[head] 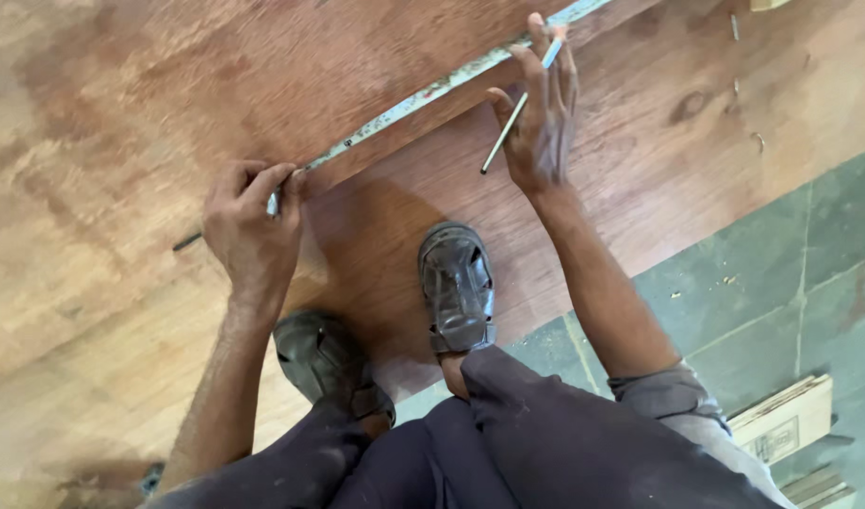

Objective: The person measures a large wooden board using a tape measure and a pencil. They repeatedly position the tape measure at different points on the wood and mark the measurements with the pencil.

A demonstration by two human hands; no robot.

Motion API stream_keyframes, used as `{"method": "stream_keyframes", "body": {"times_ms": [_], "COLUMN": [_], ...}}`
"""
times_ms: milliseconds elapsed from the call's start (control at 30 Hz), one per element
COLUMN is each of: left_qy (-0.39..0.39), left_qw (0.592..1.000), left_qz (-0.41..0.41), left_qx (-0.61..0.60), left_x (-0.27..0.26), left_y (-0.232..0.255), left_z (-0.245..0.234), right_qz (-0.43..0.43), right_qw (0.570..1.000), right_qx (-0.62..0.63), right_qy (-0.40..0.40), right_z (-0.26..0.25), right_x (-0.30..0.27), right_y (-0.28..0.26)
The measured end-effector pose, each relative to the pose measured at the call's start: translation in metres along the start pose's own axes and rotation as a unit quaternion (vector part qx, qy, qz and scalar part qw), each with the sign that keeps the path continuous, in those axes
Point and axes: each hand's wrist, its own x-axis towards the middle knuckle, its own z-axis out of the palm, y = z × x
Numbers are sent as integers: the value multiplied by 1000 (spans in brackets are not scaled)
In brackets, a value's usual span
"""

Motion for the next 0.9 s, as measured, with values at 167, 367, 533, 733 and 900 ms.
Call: {"method": "stream_keyframes", "body": {"times_ms": [167,367,533,733,900], "left_qy": [22,59,47,28,24], "left_qw": [998,991,988,978,976], "left_qz": [43,87,81,91,95], "left_qx": [32,80,125,187,195], "left_x": [3,-2,-5,-7,-9], "left_y": [9,11,12,11,11], "left_z": [16,38,45,49,48], "right_qz": [15,23,28,28,31], "right_qw": [998,997,998,999,998], "right_qx": [-56,-54,-39,-26,-21], "right_qy": [-33,-55,-51,-39,-46], "right_z": [-1,2,7,12,16], "right_x": [-1,-5,-8,-10,-14], "right_y": [18,29,35,38,41]}}
